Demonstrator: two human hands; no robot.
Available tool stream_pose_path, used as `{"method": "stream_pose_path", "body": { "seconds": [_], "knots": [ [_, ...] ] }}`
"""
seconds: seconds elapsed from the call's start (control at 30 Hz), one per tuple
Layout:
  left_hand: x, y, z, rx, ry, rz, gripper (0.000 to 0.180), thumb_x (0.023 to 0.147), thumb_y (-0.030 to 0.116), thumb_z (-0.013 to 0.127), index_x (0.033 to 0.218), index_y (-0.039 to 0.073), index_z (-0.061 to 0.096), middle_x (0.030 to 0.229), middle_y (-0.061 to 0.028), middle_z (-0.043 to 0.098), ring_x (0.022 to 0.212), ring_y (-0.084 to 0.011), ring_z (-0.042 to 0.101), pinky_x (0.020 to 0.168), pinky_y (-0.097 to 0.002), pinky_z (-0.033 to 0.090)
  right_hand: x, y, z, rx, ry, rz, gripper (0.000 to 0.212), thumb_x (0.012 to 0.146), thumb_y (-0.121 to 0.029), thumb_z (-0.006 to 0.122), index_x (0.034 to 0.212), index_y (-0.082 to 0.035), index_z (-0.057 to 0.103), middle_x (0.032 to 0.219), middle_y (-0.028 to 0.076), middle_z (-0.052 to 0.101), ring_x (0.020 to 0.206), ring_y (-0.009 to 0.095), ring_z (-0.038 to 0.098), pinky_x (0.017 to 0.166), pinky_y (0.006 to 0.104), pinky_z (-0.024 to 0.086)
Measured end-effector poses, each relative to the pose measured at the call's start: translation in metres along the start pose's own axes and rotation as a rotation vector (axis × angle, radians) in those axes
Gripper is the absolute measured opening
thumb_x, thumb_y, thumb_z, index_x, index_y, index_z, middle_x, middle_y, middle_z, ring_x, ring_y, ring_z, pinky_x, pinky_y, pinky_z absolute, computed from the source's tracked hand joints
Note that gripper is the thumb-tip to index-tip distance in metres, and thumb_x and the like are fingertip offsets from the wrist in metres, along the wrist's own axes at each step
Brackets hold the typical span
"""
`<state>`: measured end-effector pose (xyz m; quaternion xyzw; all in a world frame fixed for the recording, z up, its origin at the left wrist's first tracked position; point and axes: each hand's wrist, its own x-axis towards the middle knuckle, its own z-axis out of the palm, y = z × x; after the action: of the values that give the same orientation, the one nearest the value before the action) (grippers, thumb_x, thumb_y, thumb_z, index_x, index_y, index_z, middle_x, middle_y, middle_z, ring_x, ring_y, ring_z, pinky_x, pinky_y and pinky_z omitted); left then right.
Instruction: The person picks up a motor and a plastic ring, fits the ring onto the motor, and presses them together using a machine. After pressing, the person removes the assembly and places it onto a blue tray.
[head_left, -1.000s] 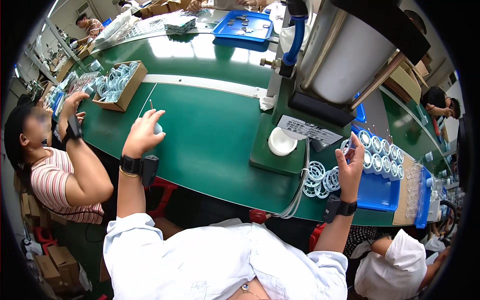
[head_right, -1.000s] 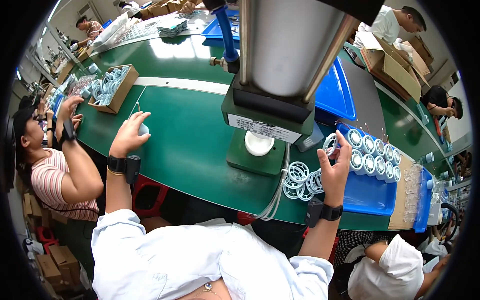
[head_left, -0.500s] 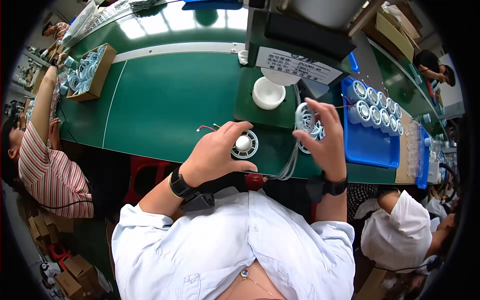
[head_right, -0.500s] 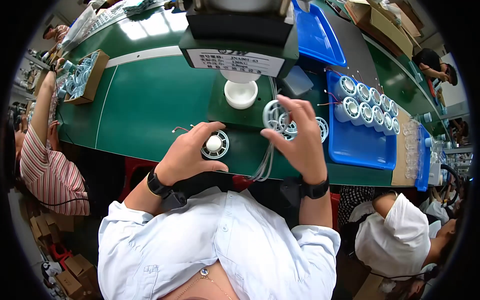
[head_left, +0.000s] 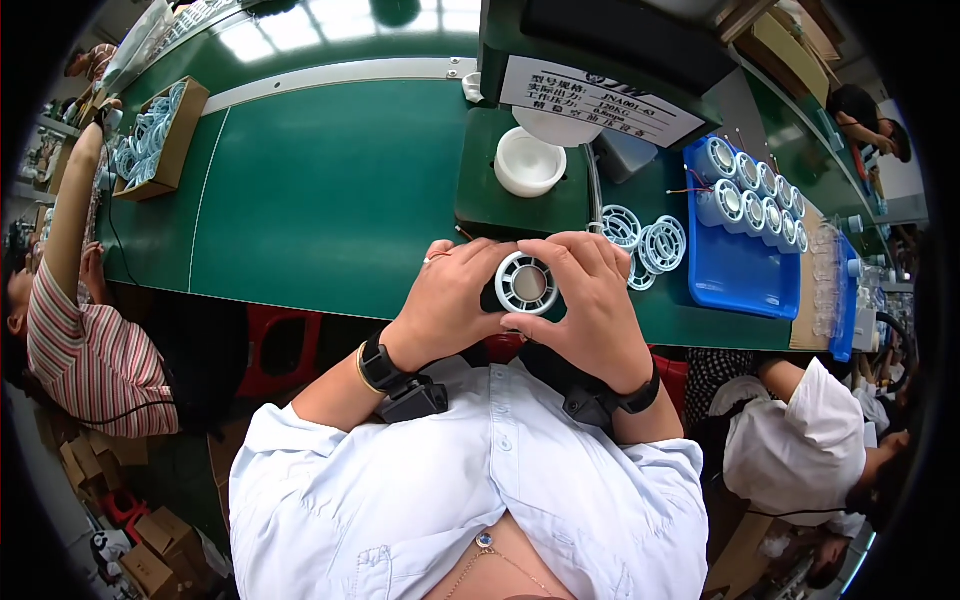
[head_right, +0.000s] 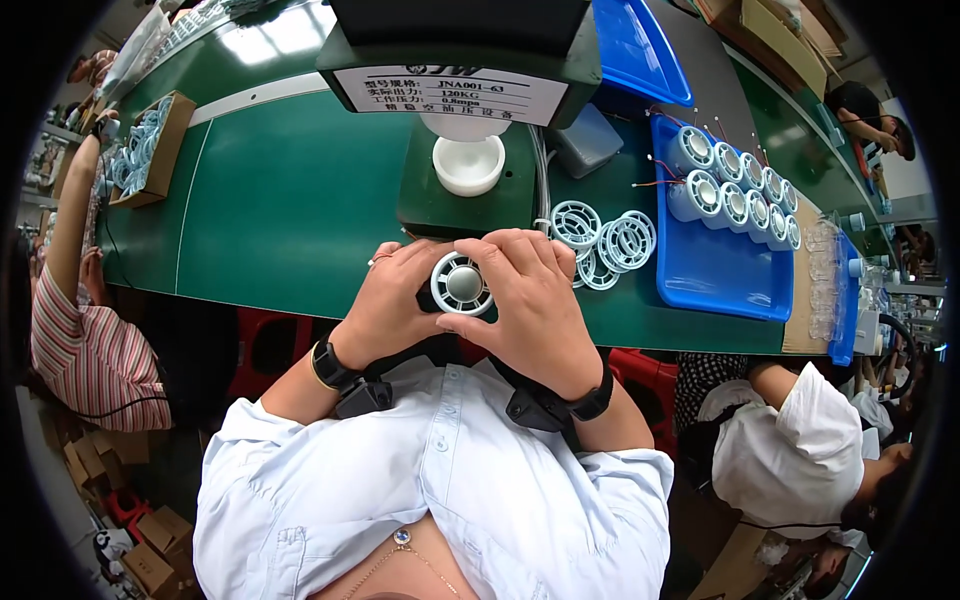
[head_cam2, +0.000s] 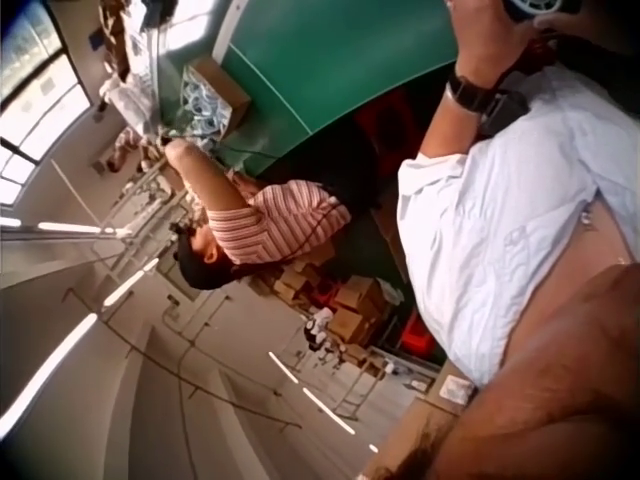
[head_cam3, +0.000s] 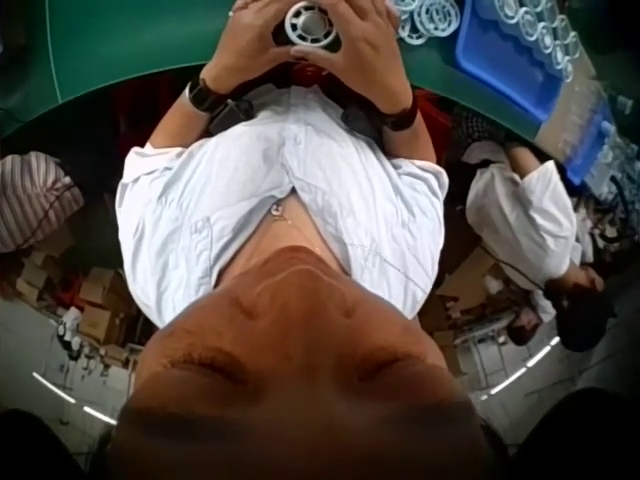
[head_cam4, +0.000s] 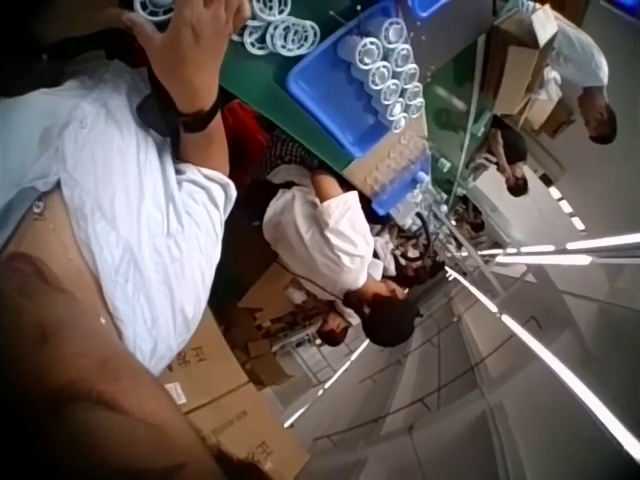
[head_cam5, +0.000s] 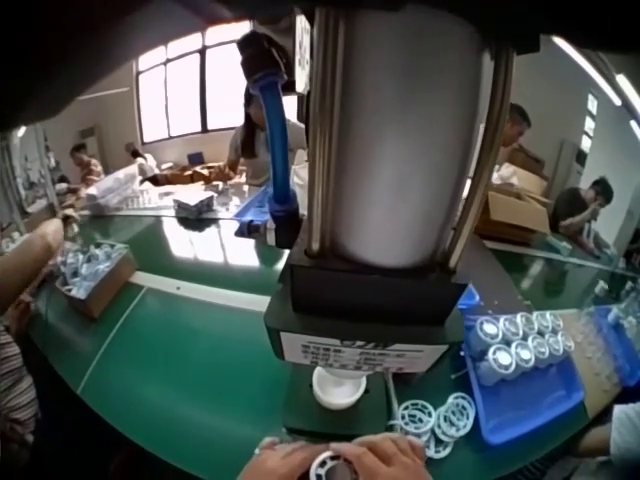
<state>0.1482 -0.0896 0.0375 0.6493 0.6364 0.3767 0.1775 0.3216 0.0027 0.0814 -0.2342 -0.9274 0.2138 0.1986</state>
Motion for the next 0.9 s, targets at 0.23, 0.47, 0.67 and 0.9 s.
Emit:
{"method": "stream_pose_path", "body": {
  "seconds": [0.23, 0.47, 0.67, 0.9],
  "knots": [
    [-0.0001, -0.0013, -0.0009, -0.003, 0.003, 0.023, 0.064, 0.065, 0.029, 0.086, 0.120, 0.010, 0.061, 0.106, -0.0073, 0.067, 0.097, -0.0263, 0.063, 0.089, -0.0395, 0.040, -0.0028, -0.0011, 0.0059, -0.028, 0.049, 0.032, 0.069, 0.066, -0.042, 0.086, 0.124, -0.015, 0.061, 0.116, 0.005, 0.058, 0.114, 0.027, 0.049, 0.101, 0.0410, 0.030],
    [-0.0004, -0.0015, -0.0006, 0.008, 0.000, 0.022, 0.064, 0.064, 0.031, 0.086, 0.120, 0.010, 0.061, 0.107, -0.0072, 0.067, 0.098, -0.0261, 0.063, 0.090, -0.0409, 0.040, -0.0039, 0.0014, 0.0066, -0.020, 0.068, 0.020, 0.069, 0.066, -0.042, 0.086, 0.124, -0.014, 0.061, 0.114, 0.004, 0.058, 0.115, 0.026, 0.048, 0.101, 0.0410, 0.029],
    [0.0003, -0.0018, -0.0009, 0.014, 0.003, 0.023, 0.064, 0.065, 0.032, 0.086, 0.120, 0.010, 0.061, 0.106, -0.0073, 0.067, 0.098, -0.0262, 0.063, 0.090, -0.0407, 0.040, -0.0029, -0.0033, 0.0050, -0.080, 0.070, 0.033, 0.070, 0.065, -0.040, 0.087, 0.124, -0.014, 0.061, 0.114, 0.004, 0.059, 0.115, 0.025, 0.049, 0.100, 0.0406, 0.029],
    [-0.0005, -0.0003, -0.0013, 0.016, -0.010, 0.012, 0.065, 0.065, 0.033, 0.086, 0.119, 0.009, 0.061, 0.106, -0.0079, 0.067, 0.098, -0.0264, 0.063, 0.088, -0.0405, 0.040, -0.0051, -0.0030, 0.0062, -0.052, 0.070, 0.041, 0.070, 0.065, -0.040, 0.087, 0.124, -0.014, 0.061, 0.115, 0.004, 0.058, 0.115, 0.025, 0.049, 0.100, 0.0407, 0.029]
  ]
}}
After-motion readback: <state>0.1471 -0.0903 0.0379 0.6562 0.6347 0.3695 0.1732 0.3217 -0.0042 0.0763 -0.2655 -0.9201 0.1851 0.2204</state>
